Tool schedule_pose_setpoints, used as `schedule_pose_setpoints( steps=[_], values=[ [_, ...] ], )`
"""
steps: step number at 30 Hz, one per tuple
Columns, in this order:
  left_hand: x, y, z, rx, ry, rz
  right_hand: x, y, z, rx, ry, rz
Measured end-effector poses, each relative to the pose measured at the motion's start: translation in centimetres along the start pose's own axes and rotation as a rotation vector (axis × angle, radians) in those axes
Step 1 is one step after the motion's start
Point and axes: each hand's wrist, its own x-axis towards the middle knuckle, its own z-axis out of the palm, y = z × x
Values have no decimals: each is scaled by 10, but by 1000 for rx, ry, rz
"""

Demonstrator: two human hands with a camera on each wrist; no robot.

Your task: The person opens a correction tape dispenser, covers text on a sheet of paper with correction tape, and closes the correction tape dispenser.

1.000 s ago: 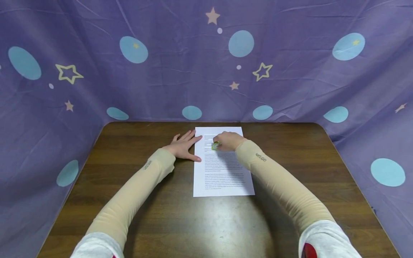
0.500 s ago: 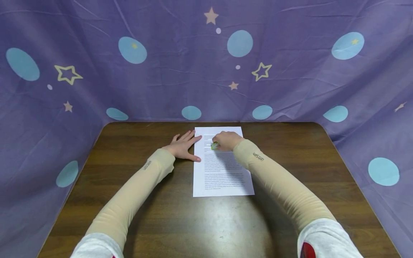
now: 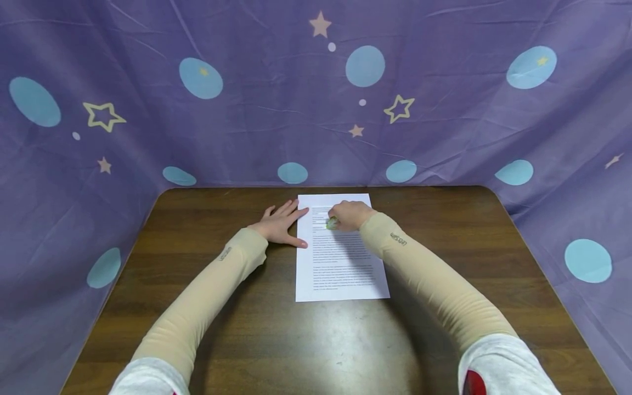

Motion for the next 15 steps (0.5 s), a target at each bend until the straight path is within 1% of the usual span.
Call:
schedule_pose_setpoints(
  steps=[4, 9, 15],
  values=[
    [1, -1, 1, 3, 2, -7, -2, 3, 0, 3, 5, 2],
    [3, -3, 3, -13, 8, -2, -4, 7, 1, 12, 15, -13],
    [3, -2, 2, -13, 4, 1, -5, 10, 2, 22, 18, -12]
  ],
)
